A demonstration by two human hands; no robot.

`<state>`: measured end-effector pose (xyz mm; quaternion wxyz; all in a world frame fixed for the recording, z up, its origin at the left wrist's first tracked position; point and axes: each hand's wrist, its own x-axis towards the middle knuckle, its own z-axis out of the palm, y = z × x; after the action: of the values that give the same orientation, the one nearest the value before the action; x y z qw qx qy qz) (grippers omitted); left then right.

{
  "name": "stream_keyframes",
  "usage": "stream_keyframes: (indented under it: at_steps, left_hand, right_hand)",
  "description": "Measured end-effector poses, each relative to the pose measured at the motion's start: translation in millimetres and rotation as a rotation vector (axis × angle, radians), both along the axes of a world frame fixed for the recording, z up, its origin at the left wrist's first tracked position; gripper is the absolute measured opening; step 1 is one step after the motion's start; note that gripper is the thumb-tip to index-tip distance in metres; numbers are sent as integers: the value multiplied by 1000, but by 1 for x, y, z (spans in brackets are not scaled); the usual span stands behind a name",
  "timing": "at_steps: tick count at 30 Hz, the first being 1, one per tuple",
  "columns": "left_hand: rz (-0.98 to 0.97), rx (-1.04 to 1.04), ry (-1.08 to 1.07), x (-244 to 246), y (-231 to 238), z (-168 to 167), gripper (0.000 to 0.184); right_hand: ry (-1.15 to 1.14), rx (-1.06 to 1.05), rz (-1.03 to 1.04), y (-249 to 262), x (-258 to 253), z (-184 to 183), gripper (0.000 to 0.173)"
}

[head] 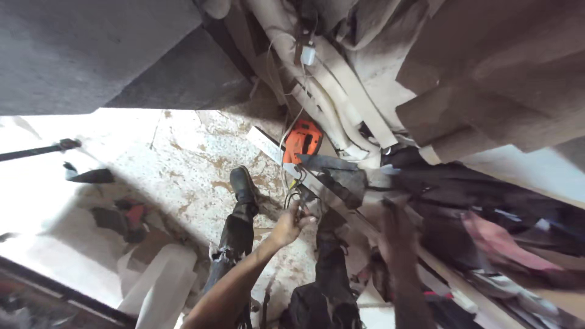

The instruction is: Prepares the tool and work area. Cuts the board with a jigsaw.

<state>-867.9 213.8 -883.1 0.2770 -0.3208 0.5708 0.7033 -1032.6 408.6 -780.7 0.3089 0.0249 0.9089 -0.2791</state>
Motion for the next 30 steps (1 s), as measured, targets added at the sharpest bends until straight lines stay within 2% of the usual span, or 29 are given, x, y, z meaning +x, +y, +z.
stream_keyframes:
  at_steps: [1, 2, 4, 5, 7, 10, 15, 18, 19, 23, 30]
  left_hand:
    - [79, -42, 6, -1, -6, -1, 65]
    - [137, -84, 17, -4, -13, -1, 64]
    - [153, -173, 50, -11, -24, 2, 45]
    - [109, -205, 86, -9, -26, 6, 41]
    - [16, -202, 198, -4, -30, 10, 33]
    - [4, -169, 326, -5, -34, -2, 27]
    - [9, -116, 302, -2, -38, -9, 28]
    - [-18, -19, 304, -8, -40, -6, 31]
    - [-66, -7, 317, -9, -41, -5, 37]
    - [-223, -134, 346, -6, -35, -2, 43]
    - [-410, -176, 280, -1, -25, 4, 41]
  right_hand:
    - [64, 101, 181, -1, -11, 9, 41]
    - [79, 154, 347, -6, -16, 13, 43]
    - [40, 199, 595, -23, -13, 9, 44]
    - [-30, 202, 650, -29, -9, 8, 44]
    - [-81, 114, 657, -39, -5, -1, 39]
    - [-26, -39, 750, -51, -8, -27, 28]
    - [-228, -37, 904, -59, -12, -32, 24]
    - [-251, 39, 971, -63, -17, -27, 25]
    - [-270, 88, 1005, -65, -17, -26, 26]
    - [-287, 120, 1149, -68, -10, -27, 26]
    - [-234, 46, 1065, -45, 22, -36, 23]
